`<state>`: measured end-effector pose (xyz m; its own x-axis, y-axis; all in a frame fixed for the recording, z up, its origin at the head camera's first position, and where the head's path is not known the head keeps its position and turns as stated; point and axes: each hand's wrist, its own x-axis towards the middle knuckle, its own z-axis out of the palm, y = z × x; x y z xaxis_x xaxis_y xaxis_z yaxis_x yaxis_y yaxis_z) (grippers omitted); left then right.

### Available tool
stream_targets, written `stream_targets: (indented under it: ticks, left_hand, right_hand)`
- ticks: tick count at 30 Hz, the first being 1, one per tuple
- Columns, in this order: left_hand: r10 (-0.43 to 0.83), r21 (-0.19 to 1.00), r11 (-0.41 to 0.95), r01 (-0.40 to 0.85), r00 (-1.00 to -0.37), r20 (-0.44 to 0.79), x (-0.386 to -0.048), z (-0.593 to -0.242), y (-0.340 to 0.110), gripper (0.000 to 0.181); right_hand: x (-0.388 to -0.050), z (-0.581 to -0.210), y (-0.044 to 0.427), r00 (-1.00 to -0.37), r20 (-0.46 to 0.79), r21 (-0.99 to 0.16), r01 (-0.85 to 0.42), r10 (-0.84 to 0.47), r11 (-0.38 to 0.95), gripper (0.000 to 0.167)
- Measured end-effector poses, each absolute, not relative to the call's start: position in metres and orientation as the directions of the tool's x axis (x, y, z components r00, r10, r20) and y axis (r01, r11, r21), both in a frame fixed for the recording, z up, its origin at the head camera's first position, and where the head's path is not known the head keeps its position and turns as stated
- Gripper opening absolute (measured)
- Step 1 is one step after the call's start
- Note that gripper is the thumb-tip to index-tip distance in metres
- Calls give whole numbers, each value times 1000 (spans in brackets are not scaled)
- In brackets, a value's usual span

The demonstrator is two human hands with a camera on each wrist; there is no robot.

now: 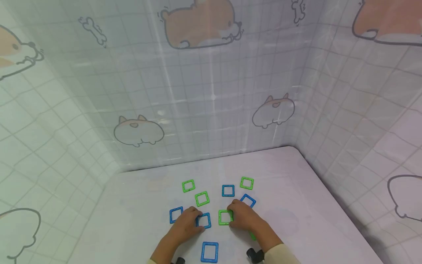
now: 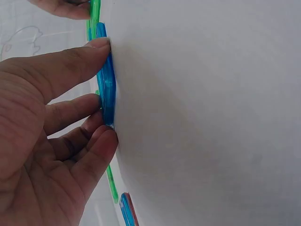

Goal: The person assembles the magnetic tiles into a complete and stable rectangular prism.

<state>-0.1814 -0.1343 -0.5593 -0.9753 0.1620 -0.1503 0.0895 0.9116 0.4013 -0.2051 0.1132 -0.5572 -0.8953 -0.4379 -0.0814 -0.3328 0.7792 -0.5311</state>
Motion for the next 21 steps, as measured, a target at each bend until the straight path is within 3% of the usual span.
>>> stream_targets:
  ticks: [21]
  left_hand:
    - [201, 389, 914, 116, -962, -186, -184, -561, -120, 53]
  right_hand:
    - [-202, -558, 105, -878, -66, -545, -366, -474, 754, 47]
